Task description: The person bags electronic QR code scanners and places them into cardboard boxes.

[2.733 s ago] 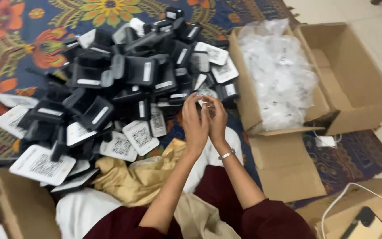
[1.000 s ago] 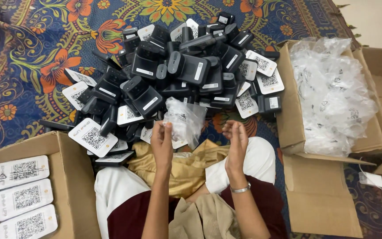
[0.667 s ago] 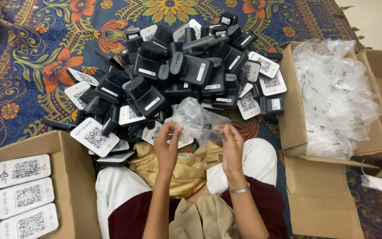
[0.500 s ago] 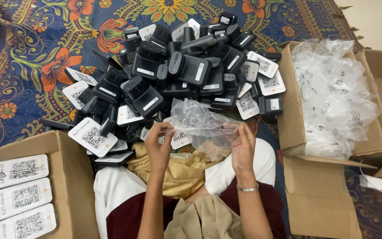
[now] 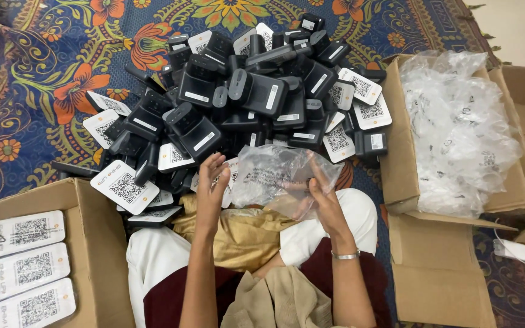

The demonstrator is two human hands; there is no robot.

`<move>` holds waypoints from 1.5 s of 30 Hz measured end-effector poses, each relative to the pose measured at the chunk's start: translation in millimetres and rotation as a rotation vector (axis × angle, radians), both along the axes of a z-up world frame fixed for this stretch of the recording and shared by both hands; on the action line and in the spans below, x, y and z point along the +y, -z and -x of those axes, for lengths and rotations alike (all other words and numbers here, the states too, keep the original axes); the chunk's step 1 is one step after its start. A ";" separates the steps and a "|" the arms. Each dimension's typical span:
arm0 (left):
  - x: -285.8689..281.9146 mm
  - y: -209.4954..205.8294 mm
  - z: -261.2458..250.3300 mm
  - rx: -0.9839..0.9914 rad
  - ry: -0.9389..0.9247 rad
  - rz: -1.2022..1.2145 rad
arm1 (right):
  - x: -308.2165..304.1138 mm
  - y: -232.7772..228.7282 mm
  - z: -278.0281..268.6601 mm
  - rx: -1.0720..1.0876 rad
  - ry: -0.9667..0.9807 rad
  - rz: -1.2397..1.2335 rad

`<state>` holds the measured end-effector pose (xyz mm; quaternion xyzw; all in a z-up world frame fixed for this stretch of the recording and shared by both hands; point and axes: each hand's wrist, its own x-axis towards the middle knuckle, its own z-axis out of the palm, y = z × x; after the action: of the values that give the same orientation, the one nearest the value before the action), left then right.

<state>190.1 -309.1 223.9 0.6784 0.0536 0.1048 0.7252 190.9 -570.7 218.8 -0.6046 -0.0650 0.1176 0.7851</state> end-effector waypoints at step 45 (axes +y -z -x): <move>-41.5 -23.4 22.6 -0.093 -0.252 -0.360 | 8.3 14.2 -2.9 -0.130 0.206 -0.037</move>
<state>167.5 -350.6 247.4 0.7793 0.0848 0.2336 0.5753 193.8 -562.4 204.5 -0.6000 -0.0558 -0.0043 0.7980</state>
